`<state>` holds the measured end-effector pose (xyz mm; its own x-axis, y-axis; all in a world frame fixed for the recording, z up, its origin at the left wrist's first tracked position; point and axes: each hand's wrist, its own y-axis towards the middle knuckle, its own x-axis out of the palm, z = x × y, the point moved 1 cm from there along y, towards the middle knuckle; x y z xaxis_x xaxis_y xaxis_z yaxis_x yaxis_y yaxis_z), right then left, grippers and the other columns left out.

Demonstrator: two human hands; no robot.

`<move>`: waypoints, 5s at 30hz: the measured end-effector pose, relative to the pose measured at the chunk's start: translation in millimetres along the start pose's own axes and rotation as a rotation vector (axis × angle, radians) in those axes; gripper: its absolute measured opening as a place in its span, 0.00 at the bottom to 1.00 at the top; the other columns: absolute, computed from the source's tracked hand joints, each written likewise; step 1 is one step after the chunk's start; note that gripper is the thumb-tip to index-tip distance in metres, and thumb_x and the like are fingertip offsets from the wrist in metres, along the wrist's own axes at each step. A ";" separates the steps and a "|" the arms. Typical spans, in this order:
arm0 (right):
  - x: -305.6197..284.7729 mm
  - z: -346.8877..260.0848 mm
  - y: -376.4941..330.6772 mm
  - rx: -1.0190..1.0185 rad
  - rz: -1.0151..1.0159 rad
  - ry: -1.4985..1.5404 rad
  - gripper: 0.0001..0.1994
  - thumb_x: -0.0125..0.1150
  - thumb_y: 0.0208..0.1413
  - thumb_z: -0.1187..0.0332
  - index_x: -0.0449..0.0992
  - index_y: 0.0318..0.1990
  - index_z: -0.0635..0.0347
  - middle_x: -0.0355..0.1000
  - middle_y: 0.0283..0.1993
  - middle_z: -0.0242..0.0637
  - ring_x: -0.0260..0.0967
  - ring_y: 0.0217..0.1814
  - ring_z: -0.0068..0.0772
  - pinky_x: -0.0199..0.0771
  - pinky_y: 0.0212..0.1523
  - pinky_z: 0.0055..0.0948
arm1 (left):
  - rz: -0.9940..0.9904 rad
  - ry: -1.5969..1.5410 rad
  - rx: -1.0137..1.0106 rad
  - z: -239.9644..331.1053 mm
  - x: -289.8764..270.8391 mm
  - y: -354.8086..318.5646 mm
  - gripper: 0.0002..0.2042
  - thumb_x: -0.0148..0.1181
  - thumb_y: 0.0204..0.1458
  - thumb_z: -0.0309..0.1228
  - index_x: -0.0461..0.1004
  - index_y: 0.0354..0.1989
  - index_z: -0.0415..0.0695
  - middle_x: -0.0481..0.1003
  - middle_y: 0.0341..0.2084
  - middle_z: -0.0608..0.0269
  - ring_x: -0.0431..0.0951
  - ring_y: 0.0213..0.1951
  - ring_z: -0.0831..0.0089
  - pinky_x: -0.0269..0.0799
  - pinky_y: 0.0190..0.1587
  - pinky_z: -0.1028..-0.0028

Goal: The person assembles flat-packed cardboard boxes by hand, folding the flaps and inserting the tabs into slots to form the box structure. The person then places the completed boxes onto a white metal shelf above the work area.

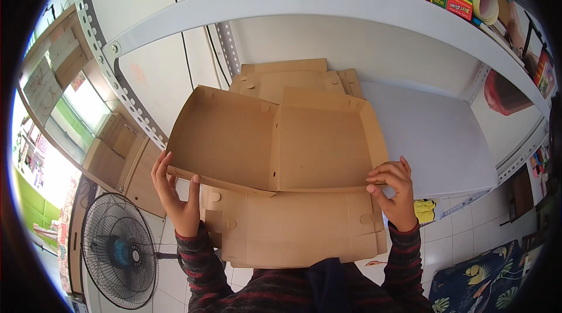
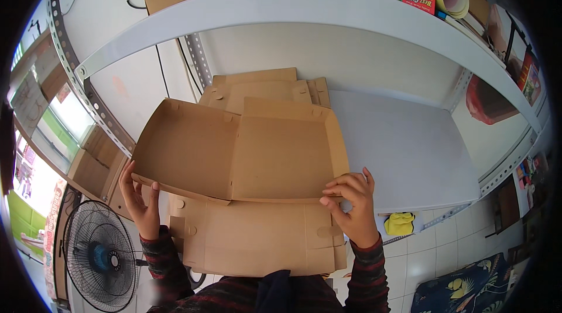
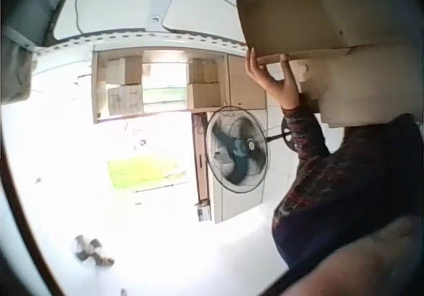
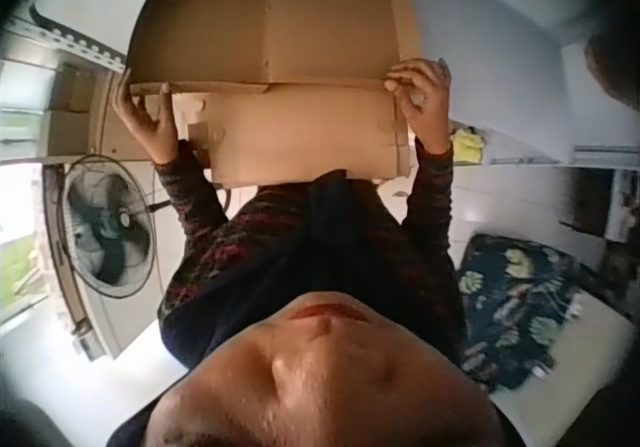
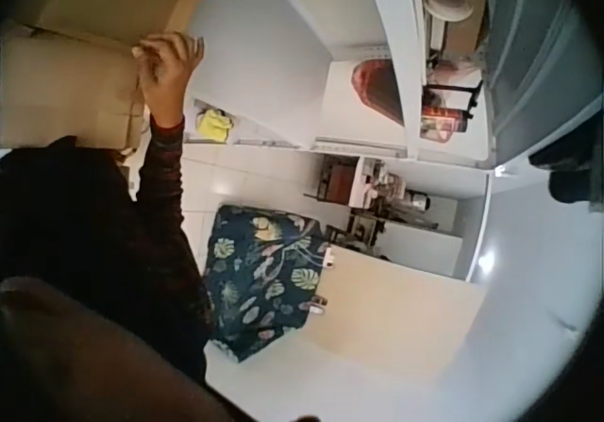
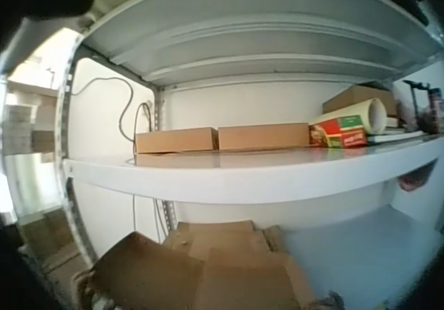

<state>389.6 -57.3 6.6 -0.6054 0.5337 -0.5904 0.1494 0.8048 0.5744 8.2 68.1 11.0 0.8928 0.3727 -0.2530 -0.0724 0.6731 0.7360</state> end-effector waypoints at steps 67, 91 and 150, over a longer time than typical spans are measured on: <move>-1.9 71.7 -15.9 0.327 0.350 1.057 0.43 0.43 0.64 0.37 0.38 0.75 0.54 0.43 0.76 0.47 0.51 0.73 0.44 0.55 0.69 0.42 | -0.755 -0.906 -0.309 1.6 -10.8 -4.8 0.34 0.63 0.53 0.53 0.66 0.55 0.34 0.73 0.37 0.55 0.74 0.31 0.70 0.72 0.33 0.79; 6.8 26.8 33.5 0.350 -0.126 0.727 0.32 0.55 0.65 0.58 0.54 0.69 0.67 0.64 0.65 0.42 0.60 0.68 0.32 0.56 0.67 0.32 | -1.137 -0.288 -0.264 15.4 33.2 25.5 0.19 0.60 0.60 0.38 0.72 0.50 0.34 0.79 0.28 0.58 0.80 0.32 0.70 0.74 0.38 0.72; 54.8 90.0 93.9 0.115 -0.099 0.501 0.23 0.58 0.57 0.78 0.67 0.62 0.63 0.72 0.58 0.52 0.71 0.60 0.41 0.69 0.60 0.31 | -0.776 -0.523 -0.308 -68.0 144.9 71.9 0.12 0.54 0.54 0.21 0.69 0.47 0.39 0.75 0.48 0.52 0.74 0.55 0.63 0.71 0.55 0.67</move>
<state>440.8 70.9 -22.8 -0.9166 0.2868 -0.2785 0.1407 0.8835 0.4468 102.1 213.9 -15.4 0.8203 -0.5227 -0.2322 0.5706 0.7761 0.2686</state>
